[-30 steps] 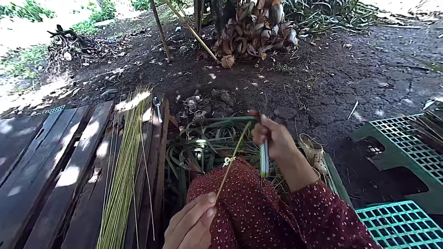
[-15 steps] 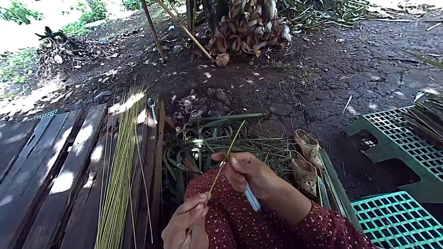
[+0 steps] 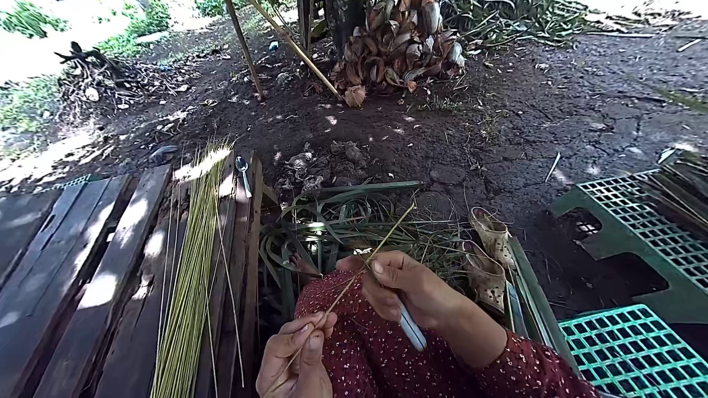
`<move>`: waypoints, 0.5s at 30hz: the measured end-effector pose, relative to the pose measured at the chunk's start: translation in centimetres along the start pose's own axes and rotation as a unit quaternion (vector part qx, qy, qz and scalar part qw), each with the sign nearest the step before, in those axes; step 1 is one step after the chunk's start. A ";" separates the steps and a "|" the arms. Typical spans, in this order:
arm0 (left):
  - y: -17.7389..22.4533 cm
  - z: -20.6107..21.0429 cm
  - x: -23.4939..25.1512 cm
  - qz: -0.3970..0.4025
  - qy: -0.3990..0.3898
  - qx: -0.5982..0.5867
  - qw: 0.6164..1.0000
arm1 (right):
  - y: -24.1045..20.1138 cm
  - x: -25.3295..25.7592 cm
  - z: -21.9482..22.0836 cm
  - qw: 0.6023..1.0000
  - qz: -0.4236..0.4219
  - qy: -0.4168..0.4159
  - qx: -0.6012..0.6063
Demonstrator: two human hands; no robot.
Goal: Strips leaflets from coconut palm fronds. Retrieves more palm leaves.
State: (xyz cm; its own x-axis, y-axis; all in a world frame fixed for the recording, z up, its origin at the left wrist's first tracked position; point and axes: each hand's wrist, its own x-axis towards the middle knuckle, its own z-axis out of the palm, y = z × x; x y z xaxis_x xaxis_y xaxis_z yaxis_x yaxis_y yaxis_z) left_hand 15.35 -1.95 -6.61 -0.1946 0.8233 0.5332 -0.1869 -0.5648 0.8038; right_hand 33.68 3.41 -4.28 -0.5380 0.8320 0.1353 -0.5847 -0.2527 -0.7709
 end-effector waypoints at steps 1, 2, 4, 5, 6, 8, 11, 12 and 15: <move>0.4 0.1 -0.1 -0.020 0.010 -0.021 1.000 | -0.2 0.1 -0.3 1.000 -0.017 0.017 -0.019; 0.8 0.2 -0.2 -0.033 0.019 -0.037 0.999 | -0.5 0.2 -1.0 0.998 -0.038 0.047 -0.028; 1.5 -0.5 -0.2 -0.031 0.034 -0.038 0.998 | -1.8 0.5 -2.8 0.985 -0.088 0.150 -0.009; 1.8 -1.1 -0.2 -0.020 0.035 -0.025 0.999 | -2.7 0.5 -4.0 0.972 -0.115 0.202 0.008; 2.0 -1.7 -0.1 -0.006 0.036 -0.009 0.999 | -3.6 0.6 -5.0 0.957 -0.137 0.253 0.023; 2.2 -2.5 0.1 0.017 0.034 0.019 0.999 | -4.5 0.3 -5.7 0.942 -0.152 0.297 0.033; 1.9 -2.3 0.0 0.036 0.025 0.048 0.998 | -3.2 -1.0 -3.2 0.985 -0.051 0.162 0.008; 1.9 -2.1 0.0 0.044 0.015 0.059 0.997 | -2.6 -1.3 -2.1 0.994 -0.005 0.110 0.008; 1.7 -2.0 0.0 0.093 -0.061 0.123 0.986 | -1.7 -1.4 -0.1 0.997 0.071 0.006 0.029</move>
State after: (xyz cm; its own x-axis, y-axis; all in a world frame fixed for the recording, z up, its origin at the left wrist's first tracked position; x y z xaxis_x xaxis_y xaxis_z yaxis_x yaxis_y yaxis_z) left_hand 13.06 -3.09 -5.77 -0.0829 0.7155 0.6937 0.0827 -0.6887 0.7203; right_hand 35.47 2.76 -3.20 -0.6109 0.7914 0.0198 -0.5379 -0.3966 -0.7439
